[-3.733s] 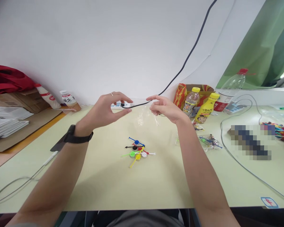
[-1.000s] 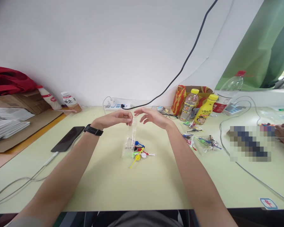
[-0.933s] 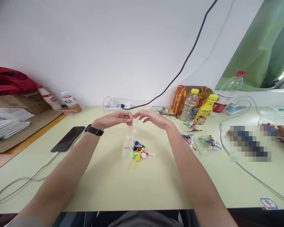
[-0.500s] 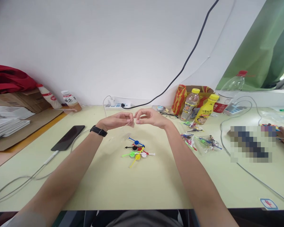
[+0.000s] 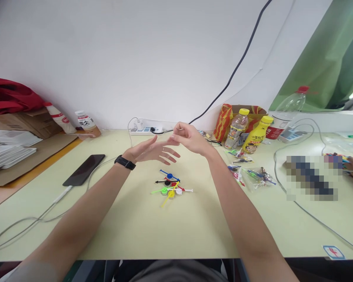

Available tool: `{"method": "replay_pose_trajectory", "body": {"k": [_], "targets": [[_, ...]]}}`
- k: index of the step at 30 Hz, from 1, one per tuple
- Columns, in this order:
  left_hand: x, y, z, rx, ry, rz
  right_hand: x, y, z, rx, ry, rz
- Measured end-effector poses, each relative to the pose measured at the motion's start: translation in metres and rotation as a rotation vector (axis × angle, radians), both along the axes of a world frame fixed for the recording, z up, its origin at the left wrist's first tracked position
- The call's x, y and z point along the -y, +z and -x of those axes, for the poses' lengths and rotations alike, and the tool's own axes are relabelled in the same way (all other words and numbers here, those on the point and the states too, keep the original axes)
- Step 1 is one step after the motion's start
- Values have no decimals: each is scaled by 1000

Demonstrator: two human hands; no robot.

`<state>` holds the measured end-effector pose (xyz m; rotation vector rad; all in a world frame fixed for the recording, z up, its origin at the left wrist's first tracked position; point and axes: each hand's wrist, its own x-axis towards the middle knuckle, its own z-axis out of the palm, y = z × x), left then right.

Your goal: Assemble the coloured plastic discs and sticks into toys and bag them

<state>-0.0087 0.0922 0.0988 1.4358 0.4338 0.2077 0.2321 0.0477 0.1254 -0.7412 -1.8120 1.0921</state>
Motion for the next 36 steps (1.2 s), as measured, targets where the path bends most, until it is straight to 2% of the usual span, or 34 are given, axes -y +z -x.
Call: {"method": "replay_pose_trajectory", "body": {"k": [3, 8, 11, 13, 14, 15, 17, 20, 24, 27, 31, 36], "targets": [[2, -1, 2, -6, -54, -20, 3, 3, -2, 54, 11, -40], [-7, -2, 17, -55, -73, -164, 3, 3, -8, 166, 50, -84], [-17, -3, 31, -197, 3, -314, -7, -4, -13, 216, -119, -131], [-24, -5, 40, -280, 79, -396, -15, -12, -15, 334, -247, -140], [-27, -7, 44, -313, 110, -418, -18, -17, -14, 419, -259, -127], [-30, -8, 48, -341, 136, -434, -21, -22, -13, 509, -228, -106], [-35, -12, 52, -388, 171, -465, -23, -33, -4, 660, -74, -59], [-41, -18, 56, -429, 193, -513, -20, -49, 19, 751, 109, -2], [-44, -24, 59, -440, 197, -516, -16, -70, 46, 759, 210, 92], [-44, -26, 60, -431, 200, -496, -16, -77, 51, 764, 232, 113], [-41, -23, 57, -425, 197, -497, -21, -73, 41, 735, 155, 76], [-39, -21, 54, -431, 169, -499, -32, -59, 11, 592, 41, 47]]}}
